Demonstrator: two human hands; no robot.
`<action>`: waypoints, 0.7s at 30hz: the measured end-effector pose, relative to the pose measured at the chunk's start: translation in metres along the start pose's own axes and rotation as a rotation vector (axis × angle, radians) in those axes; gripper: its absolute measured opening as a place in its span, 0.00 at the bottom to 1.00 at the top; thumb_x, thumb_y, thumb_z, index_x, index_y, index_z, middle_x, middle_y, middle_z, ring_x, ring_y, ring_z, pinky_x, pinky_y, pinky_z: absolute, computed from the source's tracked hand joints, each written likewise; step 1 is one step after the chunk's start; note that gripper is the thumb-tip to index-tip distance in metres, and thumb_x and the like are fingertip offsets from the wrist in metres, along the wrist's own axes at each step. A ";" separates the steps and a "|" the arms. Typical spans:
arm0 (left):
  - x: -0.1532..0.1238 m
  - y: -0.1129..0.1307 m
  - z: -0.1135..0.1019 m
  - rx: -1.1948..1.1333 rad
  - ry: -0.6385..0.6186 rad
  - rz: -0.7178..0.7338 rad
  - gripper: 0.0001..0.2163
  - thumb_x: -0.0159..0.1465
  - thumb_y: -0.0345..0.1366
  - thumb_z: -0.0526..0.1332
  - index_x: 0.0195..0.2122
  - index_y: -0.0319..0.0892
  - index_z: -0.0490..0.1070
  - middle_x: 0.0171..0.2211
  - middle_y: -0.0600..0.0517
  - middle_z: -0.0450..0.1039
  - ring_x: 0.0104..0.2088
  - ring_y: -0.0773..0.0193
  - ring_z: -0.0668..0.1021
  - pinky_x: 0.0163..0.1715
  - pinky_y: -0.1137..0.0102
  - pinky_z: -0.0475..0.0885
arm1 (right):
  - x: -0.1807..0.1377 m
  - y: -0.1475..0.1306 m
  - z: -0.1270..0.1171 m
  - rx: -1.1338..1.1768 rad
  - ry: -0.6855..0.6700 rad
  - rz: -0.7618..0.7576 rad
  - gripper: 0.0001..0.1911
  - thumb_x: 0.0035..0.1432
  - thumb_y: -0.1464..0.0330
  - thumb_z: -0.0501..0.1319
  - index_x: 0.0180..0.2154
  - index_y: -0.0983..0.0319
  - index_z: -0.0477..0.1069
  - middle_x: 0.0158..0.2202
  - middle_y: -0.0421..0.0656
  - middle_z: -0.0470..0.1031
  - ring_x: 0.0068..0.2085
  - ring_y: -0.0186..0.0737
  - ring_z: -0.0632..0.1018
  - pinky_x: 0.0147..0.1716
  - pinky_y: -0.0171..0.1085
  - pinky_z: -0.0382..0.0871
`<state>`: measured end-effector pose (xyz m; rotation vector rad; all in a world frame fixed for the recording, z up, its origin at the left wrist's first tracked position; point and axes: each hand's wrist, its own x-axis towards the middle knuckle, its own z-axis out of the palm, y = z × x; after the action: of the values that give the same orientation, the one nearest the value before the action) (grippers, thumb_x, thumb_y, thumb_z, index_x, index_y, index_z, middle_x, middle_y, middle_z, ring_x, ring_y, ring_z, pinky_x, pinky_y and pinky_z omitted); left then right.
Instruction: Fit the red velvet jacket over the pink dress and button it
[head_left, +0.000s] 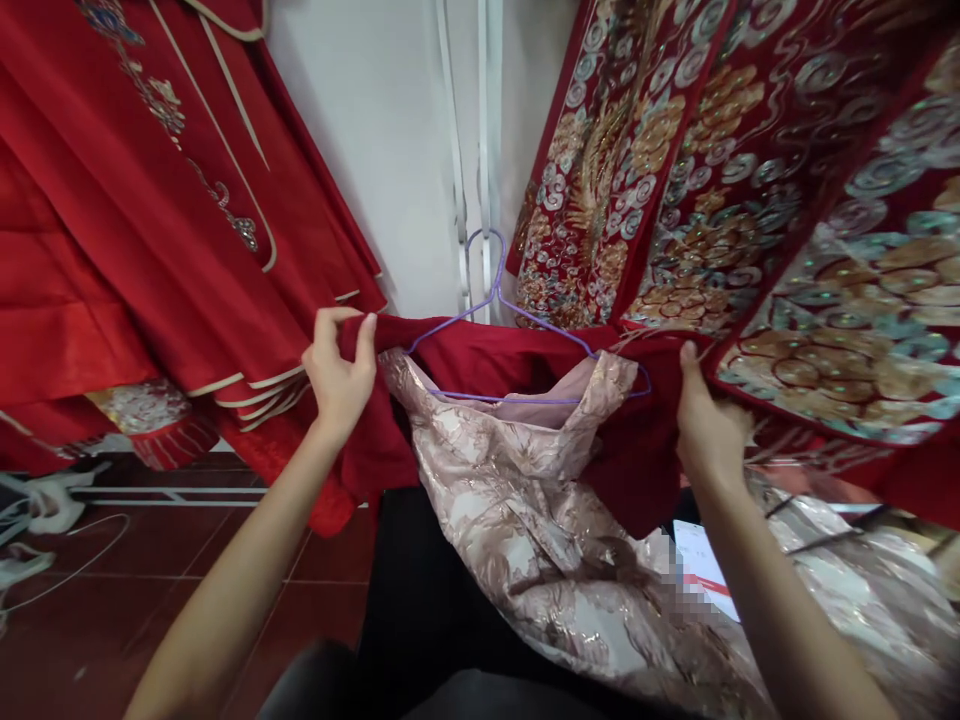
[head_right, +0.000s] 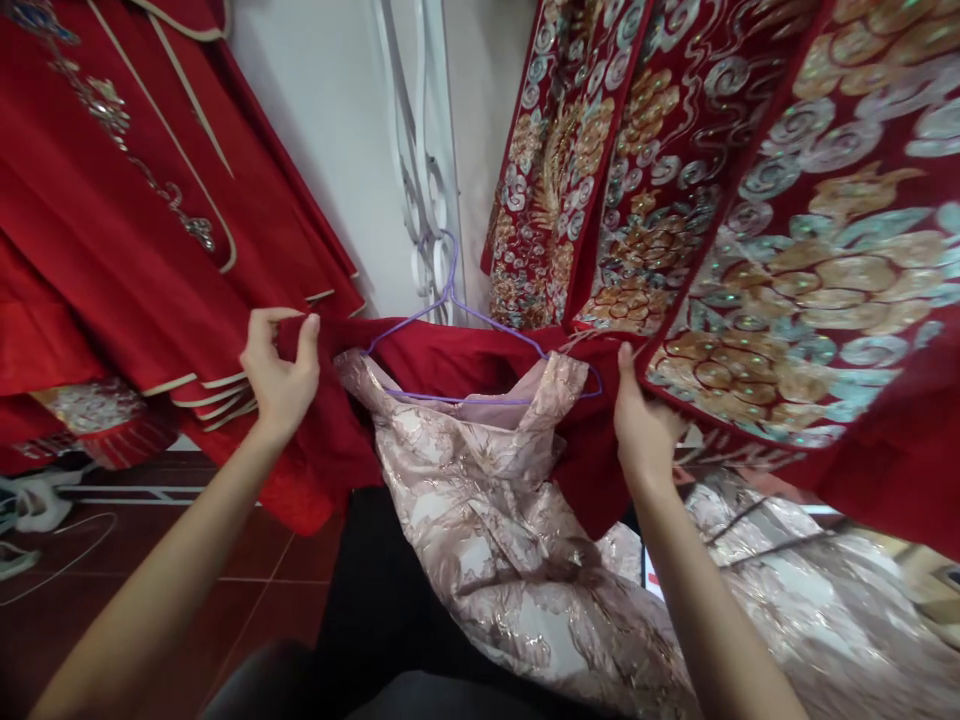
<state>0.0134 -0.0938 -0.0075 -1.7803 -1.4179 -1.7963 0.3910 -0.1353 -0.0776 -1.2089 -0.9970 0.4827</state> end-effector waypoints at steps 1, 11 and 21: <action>-0.011 0.001 0.000 -0.005 -0.039 -0.018 0.11 0.63 0.44 0.58 0.40 0.43 0.68 0.35 0.52 0.71 0.36 0.64 0.75 0.40 0.72 0.67 | -0.014 -0.002 0.004 -0.029 0.089 -0.032 0.27 0.58 0.52 0.56 0.55 0.57 0.66 0.55 0.49 0.70 0.64 0.52 0.60 0.60 0.48 0.59; -0.081 0.008 0.035 -0.027 -0.473 -0.176 0.11 0.63 0.46 0.56 0.37 0.45 0.66 0.20 0.59 0.63 0.19 0.68 0.66 0.24 0.74 0.59 | -0.059 -0.005 0.047 -0.323 0.048 -0.283 0.14 0.63 0.56 0.53 0.37 0.60 0.66 0.30 0.44 0.72 0.31 0.41 0.73 0.34 0.38 0.65; -0.088 0.049 0.055 -0.186 -0.624 -0.126 0.09 0.65 0.44 0.54 0.37 0.44 0.66 0.20 0.60 0.63 0.19 0.71 0.65 0.22 0.76 0.59 | -0.098 0.012 0.108 0.074 -0.778 -0.220 0.10 0.63 0.60 0.55 0.37 0.60 0.66 0.34 0.40 0.72 0.37 0.37 0.73 0.43 0.36 0.67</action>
<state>0.1043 -0.1162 -0.0737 -2.5549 -1.6363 -1.5303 0.2530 -0.1482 -0.1227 -0.8257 -1.7319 0.8327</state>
